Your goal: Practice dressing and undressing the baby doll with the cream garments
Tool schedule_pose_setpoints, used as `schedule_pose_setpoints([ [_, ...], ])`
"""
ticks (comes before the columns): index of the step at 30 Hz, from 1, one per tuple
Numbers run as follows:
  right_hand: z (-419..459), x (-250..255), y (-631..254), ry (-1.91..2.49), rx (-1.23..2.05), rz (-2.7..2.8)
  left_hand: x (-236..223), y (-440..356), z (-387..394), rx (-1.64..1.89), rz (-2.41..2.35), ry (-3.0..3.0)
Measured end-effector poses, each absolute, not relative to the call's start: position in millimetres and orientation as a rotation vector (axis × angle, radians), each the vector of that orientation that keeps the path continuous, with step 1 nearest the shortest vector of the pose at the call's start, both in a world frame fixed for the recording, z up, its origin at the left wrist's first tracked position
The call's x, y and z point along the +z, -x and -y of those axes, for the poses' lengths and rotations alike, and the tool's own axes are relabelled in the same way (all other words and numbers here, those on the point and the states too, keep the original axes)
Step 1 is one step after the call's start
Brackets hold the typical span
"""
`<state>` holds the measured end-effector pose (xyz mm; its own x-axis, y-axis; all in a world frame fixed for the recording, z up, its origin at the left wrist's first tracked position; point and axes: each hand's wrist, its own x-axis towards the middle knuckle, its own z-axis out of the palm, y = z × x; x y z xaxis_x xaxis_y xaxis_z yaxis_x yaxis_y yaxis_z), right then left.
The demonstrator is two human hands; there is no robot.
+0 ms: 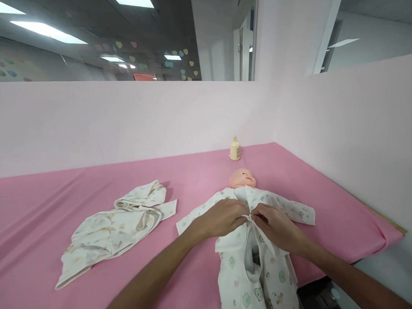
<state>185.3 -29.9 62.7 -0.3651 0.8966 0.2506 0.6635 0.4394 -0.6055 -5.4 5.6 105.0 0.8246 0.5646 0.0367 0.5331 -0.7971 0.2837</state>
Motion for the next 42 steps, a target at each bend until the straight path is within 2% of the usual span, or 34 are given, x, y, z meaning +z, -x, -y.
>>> schedule_pose_setpoints([
  [5, 26.9, 46.9, -185.2, 1.405, 0.448, 2.018, 108.9, 12.2, 1.4, 0.296, -0.843, -2.661],
  [14, 43.2, 48.1, -216.4, 1.517, 0.542, 1.566, 85.2, 46.2, -4.1, 0.404, -1.431, -2.51],
  [19, 57.5, 44.3, -219.5, 1.507, 0.524, 1.577, 64.8, 47.1, 6.7, 0.641, -1.571, -2.555],
  [24, 66.5, 36.8, -204.5, 1.548, 0.462, 1.723, 49.3, 33.1, 17.4, 0.694, -1.594, -2.363],
  [30, 35.9, 43.1, -226.0, 1.567, 0.473, 1.62, 29.5, 35.0, -5.6, 0.826, -2.037, -2.132],
  [34, 13.2, 36.4, -287.7, 1.612, 0.203, 1.38, 24.6, 54.1, -22.4, 0.804, -2.021, -2.072],
  [36, 10.0, 25.5, -318.0, 1.765, 0.19, 1.31, 26.4, 66.8, -27.8, 0.892, -2.049, -1.967],
  [39, 11.7, 10.1, -341.8, 1.956, 0.185, 1.491, 28.8, 85.0, -31.7, 0.943, -2.144, -1.846],
  [42, 11.5, 11.9, -330.3, 1.982, -0.038, 1.661, 25.7, 95.9, -31.9, 0.912, -2.211, -1.813],
])
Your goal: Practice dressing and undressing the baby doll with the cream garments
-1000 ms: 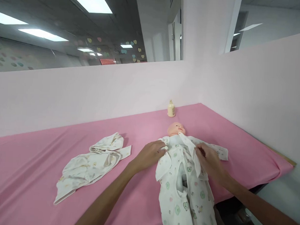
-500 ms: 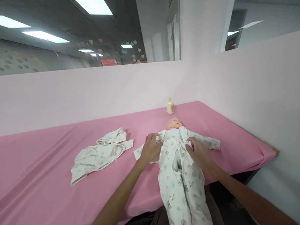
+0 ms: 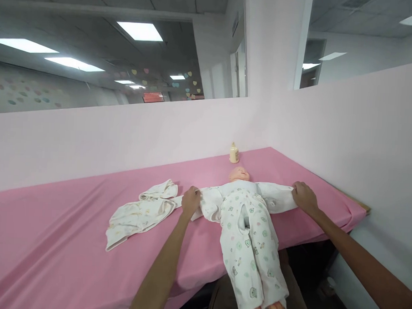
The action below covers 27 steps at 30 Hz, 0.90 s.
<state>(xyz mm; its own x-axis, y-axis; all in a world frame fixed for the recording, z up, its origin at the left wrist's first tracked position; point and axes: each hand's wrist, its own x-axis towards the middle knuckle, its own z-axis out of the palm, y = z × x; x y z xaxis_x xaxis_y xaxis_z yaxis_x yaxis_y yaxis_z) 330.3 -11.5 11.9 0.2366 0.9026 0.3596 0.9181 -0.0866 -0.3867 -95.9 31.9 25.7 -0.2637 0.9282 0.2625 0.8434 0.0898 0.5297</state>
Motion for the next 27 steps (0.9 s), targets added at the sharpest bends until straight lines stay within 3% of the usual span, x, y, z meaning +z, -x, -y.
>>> schedule_pose_setpoints([
  [3, 8.0, 34.4, -285.3, 1.85, -0.258, 1.814, 19.1, 98.6, -31.4, 0.868, -2.227, -1.792],
  [9, -0.2, 77.6, -148.4, 1.448, -0.16, 2.378, 11.9, 91.1, -28.3, 0.9, -2.194, -1.815],
  [13, -15.9, 74.2, -86.1, 1.554, -0.165, 2.664, 8.2, 77.1, -22.7, 0.921, -2.126, -1.923],
  [27, -38.5, 27.8, -61.7, 1.721, -0.248, 2.655, -10.1, 66.8, -15.9, 0.728, -2.275, -2.094],
])
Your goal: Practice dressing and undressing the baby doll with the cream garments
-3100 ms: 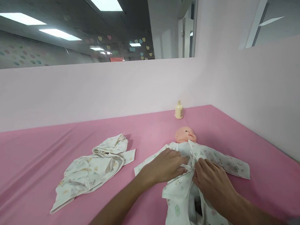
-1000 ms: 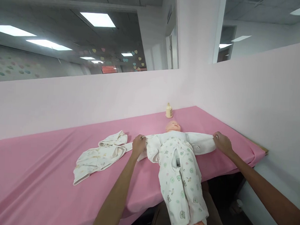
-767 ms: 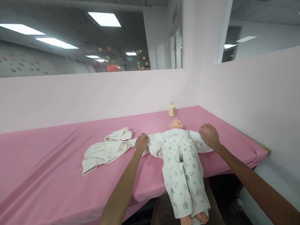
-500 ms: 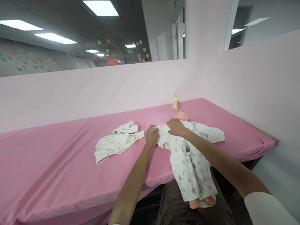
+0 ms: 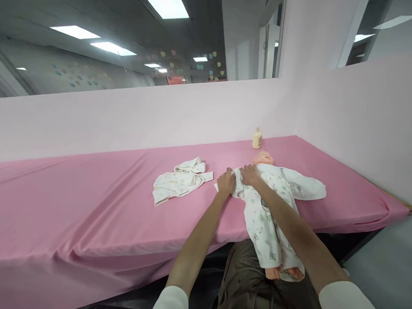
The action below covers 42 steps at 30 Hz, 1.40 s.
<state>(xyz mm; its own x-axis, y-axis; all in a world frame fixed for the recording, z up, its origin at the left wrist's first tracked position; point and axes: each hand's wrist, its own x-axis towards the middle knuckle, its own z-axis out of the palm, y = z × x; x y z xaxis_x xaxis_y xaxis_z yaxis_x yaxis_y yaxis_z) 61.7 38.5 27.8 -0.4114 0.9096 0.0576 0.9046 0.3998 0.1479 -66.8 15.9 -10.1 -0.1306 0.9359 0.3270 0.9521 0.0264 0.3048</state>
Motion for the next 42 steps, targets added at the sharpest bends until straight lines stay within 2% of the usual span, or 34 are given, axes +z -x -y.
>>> schedule_pose_setpoints([
  [20, -33.8, 25.8, -65.4, -1.771, 0.198, -2.708, -29.1, 63.0, -17.3, -0.609, 1.998, 1.924],
  [42, -34.6, 23.6, -65.9, -1.772, 0.218, -2.706, -32.2, 63.4, -19.0, -0.609, 1.976, 1.922],
])
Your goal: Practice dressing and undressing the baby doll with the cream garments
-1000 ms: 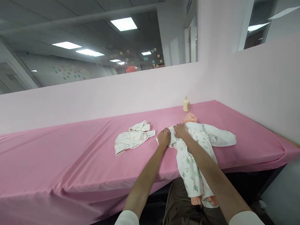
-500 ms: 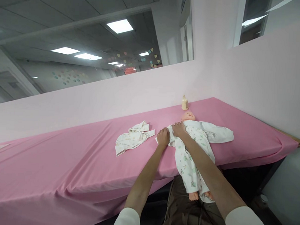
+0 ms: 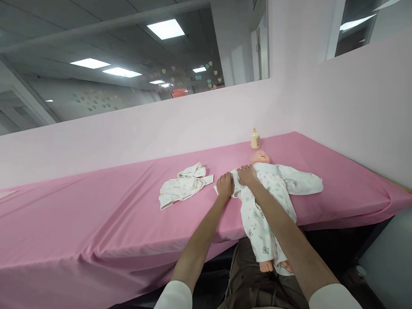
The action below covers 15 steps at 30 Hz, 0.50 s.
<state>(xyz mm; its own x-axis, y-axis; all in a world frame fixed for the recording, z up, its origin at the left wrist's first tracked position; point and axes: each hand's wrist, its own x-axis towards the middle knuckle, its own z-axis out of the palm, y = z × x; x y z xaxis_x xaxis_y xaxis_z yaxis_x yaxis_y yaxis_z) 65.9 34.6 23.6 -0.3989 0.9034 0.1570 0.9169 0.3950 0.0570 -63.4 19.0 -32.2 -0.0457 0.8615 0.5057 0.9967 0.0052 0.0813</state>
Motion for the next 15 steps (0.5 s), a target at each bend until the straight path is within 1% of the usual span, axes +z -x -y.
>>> schedule_pose_setpoints([
  [6, -34.2, 25.3, -66.2, 1.669, -0.198, 2.55, -28.7, 63.1, -15.6, -0.637, 2.046, 1.913],
  [15, -44.5, 24.2, -70.9, 1.653, -0.184, 2.6, -20.9, 74.9, -12.4, -0.775, 2.334, 1.79],
])
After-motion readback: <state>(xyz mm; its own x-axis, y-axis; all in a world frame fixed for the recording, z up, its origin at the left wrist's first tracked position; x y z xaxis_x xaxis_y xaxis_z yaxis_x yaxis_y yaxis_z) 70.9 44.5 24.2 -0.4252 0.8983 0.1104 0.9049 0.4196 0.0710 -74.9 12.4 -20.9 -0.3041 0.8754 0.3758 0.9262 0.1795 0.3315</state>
